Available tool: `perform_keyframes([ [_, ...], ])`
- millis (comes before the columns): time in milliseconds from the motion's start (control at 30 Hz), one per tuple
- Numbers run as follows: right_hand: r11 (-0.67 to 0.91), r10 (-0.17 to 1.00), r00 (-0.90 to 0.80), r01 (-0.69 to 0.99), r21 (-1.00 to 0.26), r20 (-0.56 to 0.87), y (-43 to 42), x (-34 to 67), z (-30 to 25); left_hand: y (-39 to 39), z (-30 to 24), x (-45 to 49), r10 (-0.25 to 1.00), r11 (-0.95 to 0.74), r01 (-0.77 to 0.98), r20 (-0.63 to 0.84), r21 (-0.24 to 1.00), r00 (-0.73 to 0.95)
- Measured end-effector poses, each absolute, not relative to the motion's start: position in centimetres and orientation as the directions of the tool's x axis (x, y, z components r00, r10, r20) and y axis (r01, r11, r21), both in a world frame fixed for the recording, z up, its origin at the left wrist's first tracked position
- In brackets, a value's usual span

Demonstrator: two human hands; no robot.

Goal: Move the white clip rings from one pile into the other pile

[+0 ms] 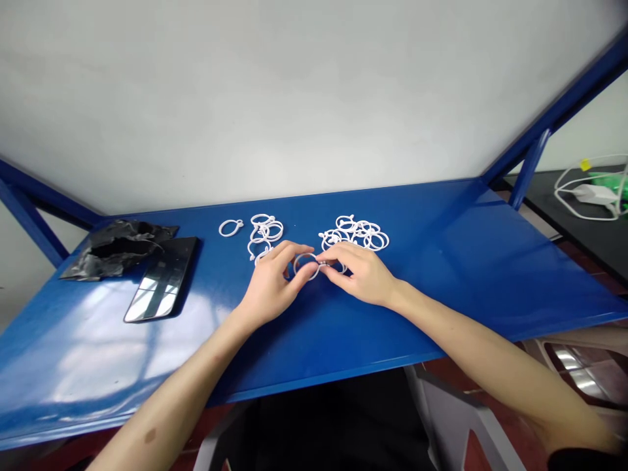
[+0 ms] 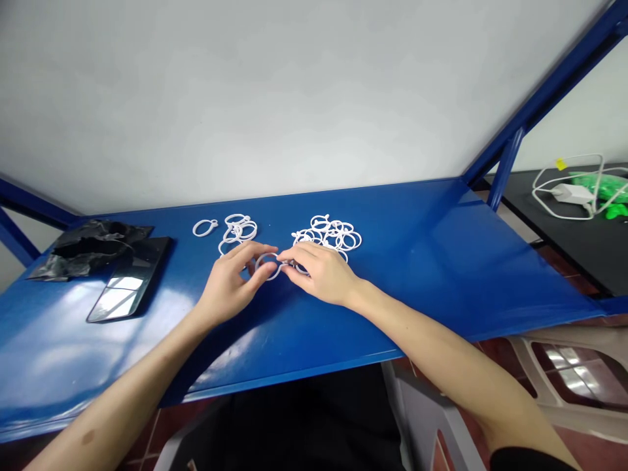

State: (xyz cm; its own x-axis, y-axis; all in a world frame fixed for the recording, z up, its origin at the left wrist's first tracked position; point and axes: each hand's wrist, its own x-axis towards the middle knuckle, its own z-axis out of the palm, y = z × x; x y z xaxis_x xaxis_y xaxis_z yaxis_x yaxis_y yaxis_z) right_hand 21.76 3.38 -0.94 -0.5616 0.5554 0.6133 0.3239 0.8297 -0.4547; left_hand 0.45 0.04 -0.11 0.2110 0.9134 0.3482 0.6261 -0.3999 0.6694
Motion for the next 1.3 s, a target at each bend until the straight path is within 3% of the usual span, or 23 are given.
perform_keyframes([
  [100, 0.821, 0.569, -0.54, 0.337, -0.46, 0.62, 3.4, 22.0, -0.8, 0.0, -0.5, 0.1, 0.855, -0.506, 0.677, 0.412, 0.535, 0.314],
  [367, 0.84, 0.538, -0.57, 0.302, -0.451, 0.621, 3.3, 22.0, -0.8, 0.1, -0.9, -0.3, 0.807, -0.589, 0.662, 0.383, 0.463, 0.45],
  [967, 0.753, 0.625, -0.569, 0.26, -0.605, 0.534, 2.8, 21.9, -0.8, 0.2, -1.1, 0.0, 0.716, -0.662, 0.69, 0.519, 0.292, 0.466],
  [1167, 0.757, 0.614, -0.567, 0.228, -0.612, 0.549, 2.8, 22.0, -0.7, 0.1, -1.3, 0.2, 0.718, -0.657, 0.69, 0.528, 0.302, 0.453],
  [1300, 0.722, 0.639, -0.57, 0.214, -0.658, 0.516, 3.0, 22.2, -0.6, -0.2, -0.8, 0.2, 0.792, -0.605, 0.645, 0.436, 0.467, 0.428],
])
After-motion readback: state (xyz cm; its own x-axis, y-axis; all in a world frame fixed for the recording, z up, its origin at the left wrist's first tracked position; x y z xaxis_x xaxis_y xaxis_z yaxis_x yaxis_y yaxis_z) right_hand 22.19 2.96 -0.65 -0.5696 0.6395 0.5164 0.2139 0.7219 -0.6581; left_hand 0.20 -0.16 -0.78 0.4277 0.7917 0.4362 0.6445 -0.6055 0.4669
